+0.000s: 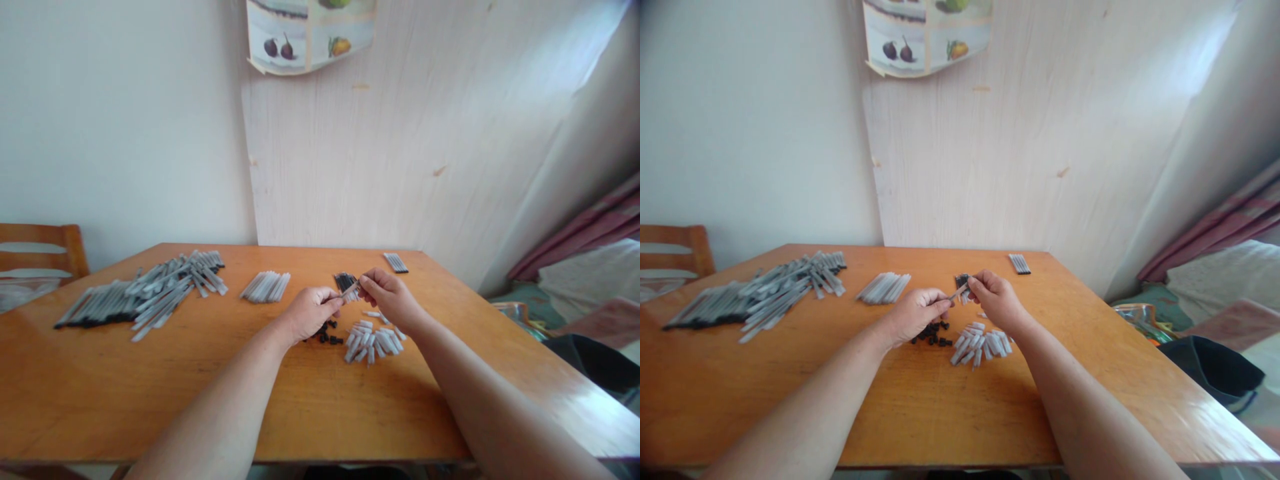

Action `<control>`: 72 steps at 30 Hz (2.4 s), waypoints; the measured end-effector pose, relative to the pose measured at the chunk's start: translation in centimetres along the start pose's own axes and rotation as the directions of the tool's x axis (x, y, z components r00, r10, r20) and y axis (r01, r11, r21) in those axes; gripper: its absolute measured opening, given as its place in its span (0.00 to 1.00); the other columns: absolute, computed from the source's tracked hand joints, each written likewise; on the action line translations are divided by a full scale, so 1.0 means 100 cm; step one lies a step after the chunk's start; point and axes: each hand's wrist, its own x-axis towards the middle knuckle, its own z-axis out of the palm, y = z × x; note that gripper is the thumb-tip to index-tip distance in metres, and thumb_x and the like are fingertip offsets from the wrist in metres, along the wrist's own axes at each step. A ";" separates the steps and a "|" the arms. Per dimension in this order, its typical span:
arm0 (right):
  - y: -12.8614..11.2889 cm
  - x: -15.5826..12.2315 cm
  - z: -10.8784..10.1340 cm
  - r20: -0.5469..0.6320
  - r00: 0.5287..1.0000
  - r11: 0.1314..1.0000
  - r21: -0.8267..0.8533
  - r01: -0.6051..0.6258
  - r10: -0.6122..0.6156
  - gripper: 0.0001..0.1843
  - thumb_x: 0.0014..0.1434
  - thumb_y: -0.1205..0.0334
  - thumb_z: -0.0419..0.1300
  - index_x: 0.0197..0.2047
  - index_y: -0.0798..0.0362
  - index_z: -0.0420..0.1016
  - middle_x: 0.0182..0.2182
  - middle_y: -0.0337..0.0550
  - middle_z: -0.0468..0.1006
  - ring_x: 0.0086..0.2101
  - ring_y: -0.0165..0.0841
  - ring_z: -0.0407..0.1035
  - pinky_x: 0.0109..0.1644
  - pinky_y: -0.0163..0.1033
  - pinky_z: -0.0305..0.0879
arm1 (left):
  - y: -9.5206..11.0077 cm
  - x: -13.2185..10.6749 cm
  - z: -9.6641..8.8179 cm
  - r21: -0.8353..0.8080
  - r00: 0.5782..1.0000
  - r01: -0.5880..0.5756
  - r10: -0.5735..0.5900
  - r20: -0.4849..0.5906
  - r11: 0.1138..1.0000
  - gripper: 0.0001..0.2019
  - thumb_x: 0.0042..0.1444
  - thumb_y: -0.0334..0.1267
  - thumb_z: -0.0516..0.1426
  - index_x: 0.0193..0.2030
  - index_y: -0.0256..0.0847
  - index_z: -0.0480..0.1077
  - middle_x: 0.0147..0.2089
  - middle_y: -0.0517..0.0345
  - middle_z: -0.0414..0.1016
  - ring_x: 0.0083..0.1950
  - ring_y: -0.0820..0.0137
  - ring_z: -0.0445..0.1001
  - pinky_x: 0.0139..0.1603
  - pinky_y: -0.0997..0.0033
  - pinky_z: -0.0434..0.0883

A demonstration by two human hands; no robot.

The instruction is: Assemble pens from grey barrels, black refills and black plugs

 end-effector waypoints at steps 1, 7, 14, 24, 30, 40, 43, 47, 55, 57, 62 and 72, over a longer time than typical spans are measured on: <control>0.000 0.000 0.000 0.003 1.000 1.000 -0.002 0.004 -0.004 0.16 0.61 0.49 0.53 0.34 0.54 0.68 0.25 0.39 0.72 0.25 0.27 0.62 0.29 0.34 0.58 | 0.000 0.000 0.000 -0.005 1.000 -0.001 0.001 0.002 1.000 0.16 0.57 0.48 0.53 0.34 0.37 0.74 0.30 0.55 0.76 0.29 0.73 0.69 0.30 0.74 0.63; 0.000 0.000 0.000 0.006 1.000 1.000 0.009 -0.003 0.003 0.15 0.60 0.50 0.55 0.31 0.54 0.67 0.24 0.38 0.72 0.24 0.27 0.61 0.29 0.34 0.57 | 0.000 -0.001 0.000 0.060 0.999 -0.036 0.037 -0.016 0.998 0.15 0.57 0.46 0.53 0.32 0.37 0.74 0.28 0.57 0.75 0.29 0.72 0.69 0.30 0.74 0.63; 0.000 0.000 -0.002 0.013 1.000 0.997 0.071 -0.018 0.017 0.15 0.59 0.50 0.56 0.30 0.54 0.66 0.24 0.38 0.71 0.24 0.27 0.60 0.29 0.34 0.56 | 0.004 -0.001 -0.001 0.145 0.996 -0.075 0.080 -0.028 0.987 0.13 0.57 0.43 0.53 0.32 0.37 0.74 0.28 0.59 0.75 0.29 0.73 0.69 0.29 0.75 0.61; 0.000 0.001 -0.002 -0.001 1.000 0.999 0.028 -0.031 0.031 0.15 0.59 0.52 0.56 0.28 0.54 0.66 0.22 0.37 0.69 0.24 0.27 0.59 0.29 0.34 0.55 | -0.001 0.000 0.001 0.215 0.995 -0.086 0.096 -0.038 0.973 0.12 0.56 0.43 0.54 0.32 0.38 0.75 0.26 0.62 0.73 0.28 0.74 0.67 0.28 0.75 0.58; -0.005 0.001 0.000 -0.007 1.000 0.999 0.036 -0.030 0.030 0.16 0.59 0.49 0.55 0.31 0.54 0.68 0.23 0.39 0.72 0.24 0.27 0.61 0.30 0.34 0.57 | -0.003 0.003 0.001 0.154 0.994 -0.067 0.079 -0.070 0.986 0.14 0.56 0.45 0.55 0.34 0.37 0.75 0.28 0.60 0.75 0.30 0.73 0.68 0.30 0.75 0.61; 0.021 0.007 -0.035 0.085 0.990 0.791 -0.610 -0.041 0.117 0.07 0.51 0.62 0.58 0.29 0.54 0.76 0.24 0.41 0.76 0.26 0.31 0.66 0.29 0.35 0.55 | -0.014 0.008 -0.006 -0.092 0.964 0.034 -0.057 -0.259 0.995 0.15 0.52 0.49 0.57 0.37 0.38 0.74 0.33 0.56 0.77 0.34 0.70 0.72 0.37 0.72 0.66; 0.024 0.008 -0.040 0.162 0.974 0.712 -0.702 0.002 0.157 0.07 0.48 0.65 0.59 0.31 0.54 0.79 0.27 0.43 0.79 0.28 0.32 0.69 0.31 0.34 0.56 | -0.011 0.008 -0.007 -0.154 0.955 0.069 -0.110 -0.275 0.986 0.15 0.51 0.48 0.58 0.36 0.37 0.73 0.33 0.55 0.77 0.32 0.72 0.70 0.32 0.74 0.65; 0.026 0.008 -0.040 0.232 0.949 0.649 -0.759 0.039 0.215 0.09 0.47 0.65 0.60 0.32 0.53 0.81 0.30 0.45 0.80 0.31 0.34 0.71 0.33 0.35 0.58 | -0.009 0.008 -0.008 -0.271 0.945 0.071 -0.152 -0.289 0.960 0.16 0.50 0.48 0.59 0.38 0.36 0.71 0.32 0.55 0.76 0.30 0.73 0.70 0.27 0.76 0.64; 0.030 0.007 -0.032 0.258 0.943 0.575 -0.813 0.095 0.210 0.09 0.47 0.64 0.61 0.32 0.52 0.81 0.32 0.47 0.80 0.34 0.37 0.71 0.33 0.36 0.57 | -0.014 0.011 -0.011 -0.413 0.926 0.064 -0.209 -0.315 0.908 0.16 0.51 0.48 0.60 0.38 0.36 0.70 0.33 0.54 0.76 0.31 0.74 0.72 0.28 0.76 0.65; 0.028 0.007 -0.031 0.246 0.948 0.589 -0.804 0.082 0.203 0.07 0.47 0.64 0.61 0.31 0.53 0.80 0.30 0.47 0.80 0.32 0.36 0.70 0.32 0.36 0.56 | -0.014 0.011 -0.012 -0.431 0.919 0.062 -0.219 -0.327 0.900 0.16 0.51 0.47 0.60 0.38 0.36 0.69 0.33 0.54 0.76 0.31 0.73 0.73 0.28 0.76 0.66; 0.020 0.004 -0.020 0.161 0.981 0.748 -0.663 0.028 0.106 0.09 0.53 0.61 0.56 0.31 0.54 0.77 0.23 0.41 0.75 0.24 0.30 0.65 0.27 0.34 0.53 | -0.012 0.012 -0.012 -0.480 0.900 0.021 -0.225 -0.373 0.877 0.14 0.51 0.46 0.61 0.37 0.37 0.67 0.32 0.55 0.76 0.31 0.72 0.74 0.28 0.75 0.67; 0.008 -0.006 0.016 0.294 0.949 0.973 -0.227 -0.047 0.115 0.12 0.58 0.56 0.55 0.34 0.55 0.73 0.27 0.42 0.77 0.26 0.28 0.67 0.29 0.33 0.59 | -0.007 0.011 -0.011 -0.556 0.881 -0.062 -0.216 -0.420 0.829 0.15 0.52 0.44 0.61 0.39 0.38 0.64 0.36 0.53 0.77 0.36 0.69 0.77 0.34 0.71 0.72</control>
